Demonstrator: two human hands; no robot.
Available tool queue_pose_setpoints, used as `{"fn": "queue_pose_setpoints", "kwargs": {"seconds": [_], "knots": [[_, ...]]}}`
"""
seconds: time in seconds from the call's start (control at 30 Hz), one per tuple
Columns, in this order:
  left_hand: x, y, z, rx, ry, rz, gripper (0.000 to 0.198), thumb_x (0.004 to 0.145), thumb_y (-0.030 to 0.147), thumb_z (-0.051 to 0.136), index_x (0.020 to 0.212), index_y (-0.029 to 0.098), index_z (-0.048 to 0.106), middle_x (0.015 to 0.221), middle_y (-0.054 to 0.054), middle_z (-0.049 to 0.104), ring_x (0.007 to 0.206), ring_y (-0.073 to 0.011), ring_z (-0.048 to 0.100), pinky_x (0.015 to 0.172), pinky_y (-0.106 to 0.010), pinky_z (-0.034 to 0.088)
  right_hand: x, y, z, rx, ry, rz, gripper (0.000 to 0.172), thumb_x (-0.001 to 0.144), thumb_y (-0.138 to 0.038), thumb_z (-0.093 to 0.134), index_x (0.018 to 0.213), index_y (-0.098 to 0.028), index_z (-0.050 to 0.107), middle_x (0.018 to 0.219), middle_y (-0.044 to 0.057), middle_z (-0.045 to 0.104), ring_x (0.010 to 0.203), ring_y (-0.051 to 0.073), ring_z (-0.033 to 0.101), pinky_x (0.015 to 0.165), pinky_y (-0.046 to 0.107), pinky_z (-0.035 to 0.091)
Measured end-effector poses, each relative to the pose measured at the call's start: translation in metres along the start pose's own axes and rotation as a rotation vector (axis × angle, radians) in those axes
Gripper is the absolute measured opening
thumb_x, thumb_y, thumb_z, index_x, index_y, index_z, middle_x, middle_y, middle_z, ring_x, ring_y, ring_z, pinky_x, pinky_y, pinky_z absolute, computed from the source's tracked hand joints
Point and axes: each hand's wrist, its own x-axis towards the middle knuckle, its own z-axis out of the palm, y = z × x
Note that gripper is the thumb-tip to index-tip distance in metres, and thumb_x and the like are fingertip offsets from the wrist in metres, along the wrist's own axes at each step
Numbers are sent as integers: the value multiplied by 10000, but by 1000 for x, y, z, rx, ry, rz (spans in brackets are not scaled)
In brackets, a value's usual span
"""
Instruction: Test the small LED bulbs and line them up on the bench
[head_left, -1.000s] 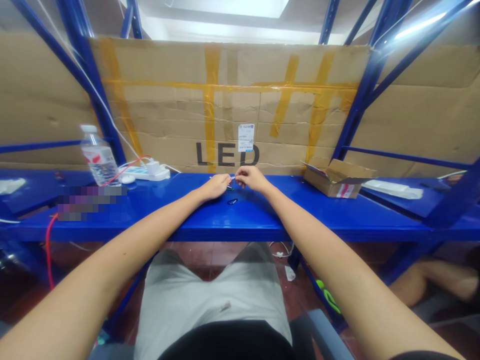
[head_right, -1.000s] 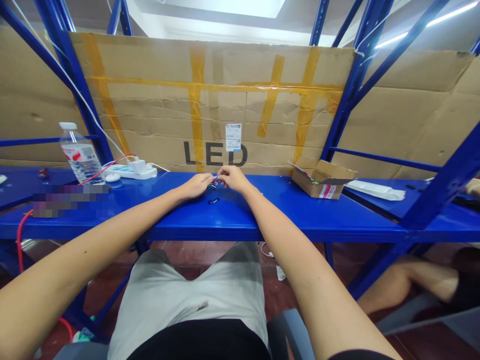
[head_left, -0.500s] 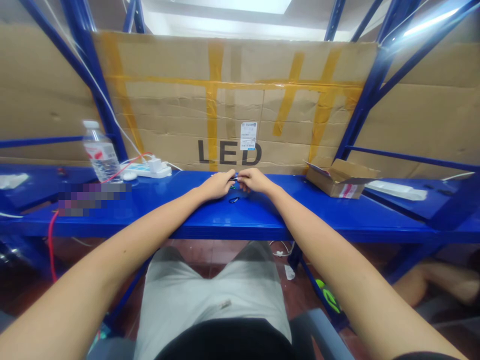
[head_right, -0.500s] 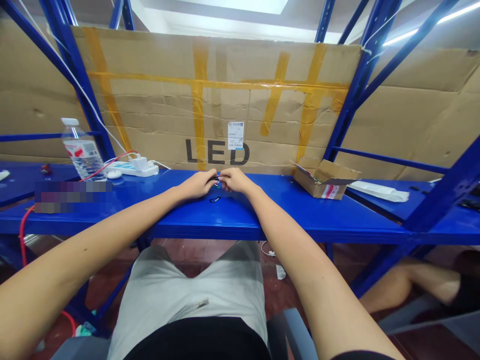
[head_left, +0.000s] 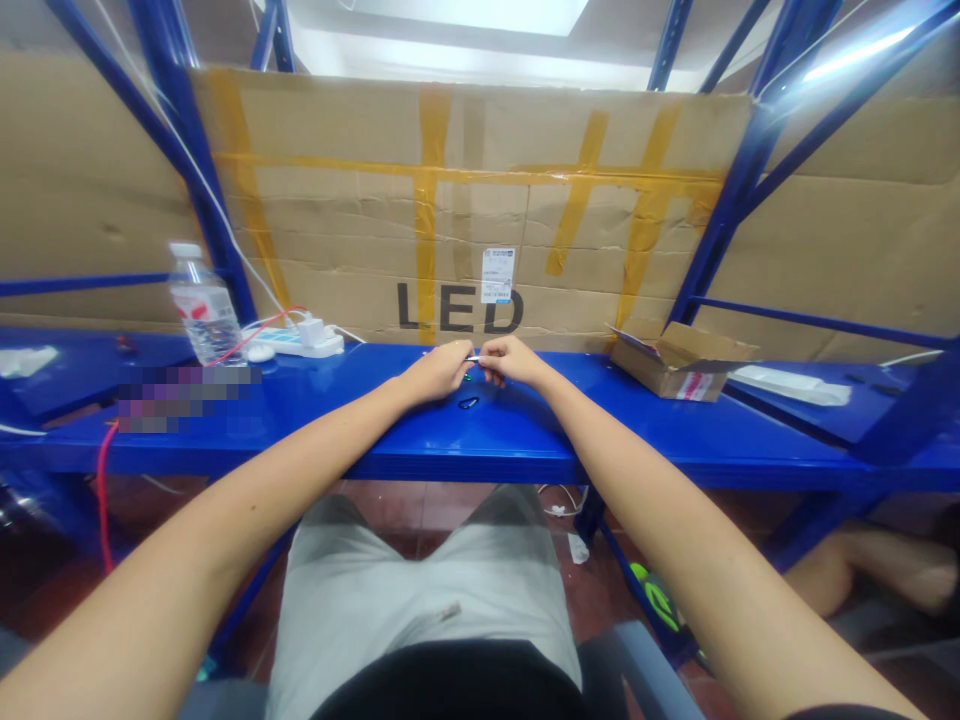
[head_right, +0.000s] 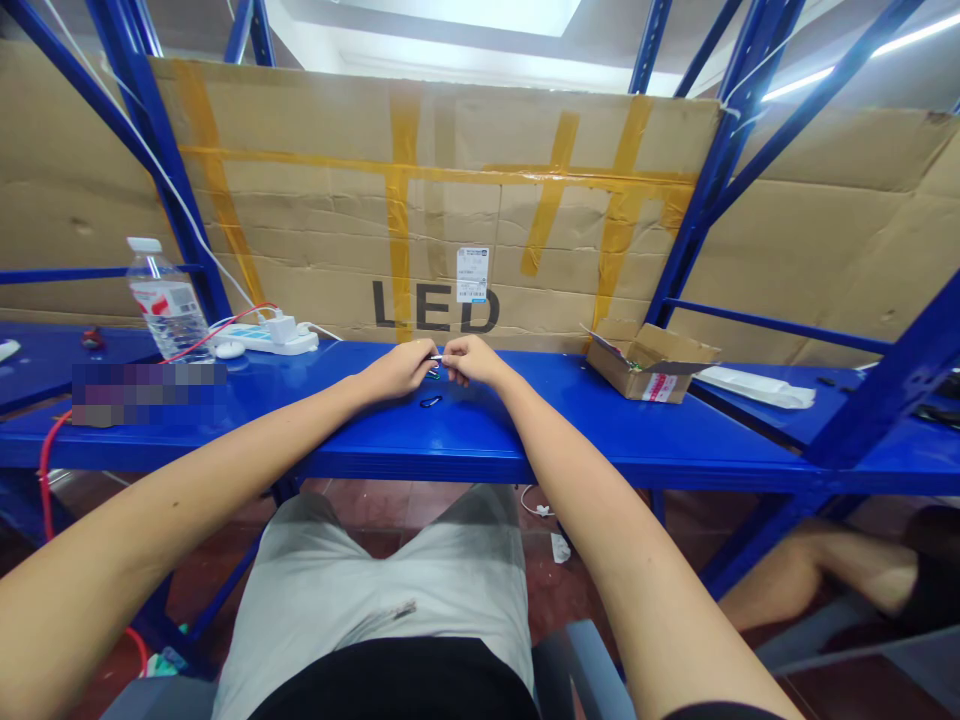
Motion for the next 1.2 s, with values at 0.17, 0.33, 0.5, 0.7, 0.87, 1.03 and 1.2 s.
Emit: {"fn": "queue_pose_setpoints", "kwargs": {"seconds": [0.17, 0.33, 0.5, 0.7, 0.87, 1.03, 1.2], "knots": [[0, 2, 0, 5, 13, 50, 140, 986, 234, 426, 972, 183, 555, 945, -109, 644, 890, -241, 615, 783, -338, 457, -3, -4, -4, 130, -23, 75, 153, 769, -162, 623, 630, -168, 560, 478, -10, 591, 372, 99, 497, 370, 200, 393], [0, 2, -2, 64, 26, 105, 161, 987, 196, 386, 946, 190, 542, 901, -95, 621, 832, -228, 593, 740, -326, 431, -3, -3, -5, 325, -71, 174, 73, 704, -147, 594, 636, -161, 572, 420, -19, 521, 312, 89, 391, 315, 205, 275], [2, 6, -4, 22, 66, 101, 156, 984, 231, 407, 926, 183, 544, 912, -105, 634, 853, -233, 598, 773, -336, 443, -2, -3, -4, 382, -66, 175, 85, 724, -149, 605, 642, -146, 583, 456, -5, 538, 348, 90, 429, 333, 203, 295], [3, 7, -4, -92, 82, -12, 167, 983, 250, 429, 940, 172, 570, 886, -98, 672, 818, -226, 621, 733, -332, 454, 0, -3, -1, 136, 54, 61, 152, 769, -131, 613, 620, -151, 590, 486, -2, 587, 385, 90, 481, 377, 202, 378], [3, 4, -4, -102, 110, 5, 93, 911, 224, 524, 863, 190, 596, 876, -76, 688, 820, -214, 623, 739, -320, 447, 0, -1, -2, 159, 27, 80, 141, 741, -150, 608, 605, -166, 574, 458, -15, 558, 350, 91, 447, 349, 209, 340], [4, 5, -6, -136, 124, 79, 73, 867, 184, 541, 811, 199, 587, 881, -54, 673, 859, -202, 606, 787, -317, 446, -1, 1, -3, 297, -45, 180, 69, 676, -162, 620, 614, -160, 588, 424, -19, 508, 329, 84, 384, 330, 209, 268], [6, 5, -3, -189, 175, 36, 59, 874, 228, 569, 832, 188, 566, 875, -56, 630, 857, -199, 583, 825, -338, 477, 1, 3, -4, 314, -20, 129, 71, 689, -182, 631, 630, -152, 606, 447, -19, 521, 350, 84, 404, 343, 207, 291]]}}
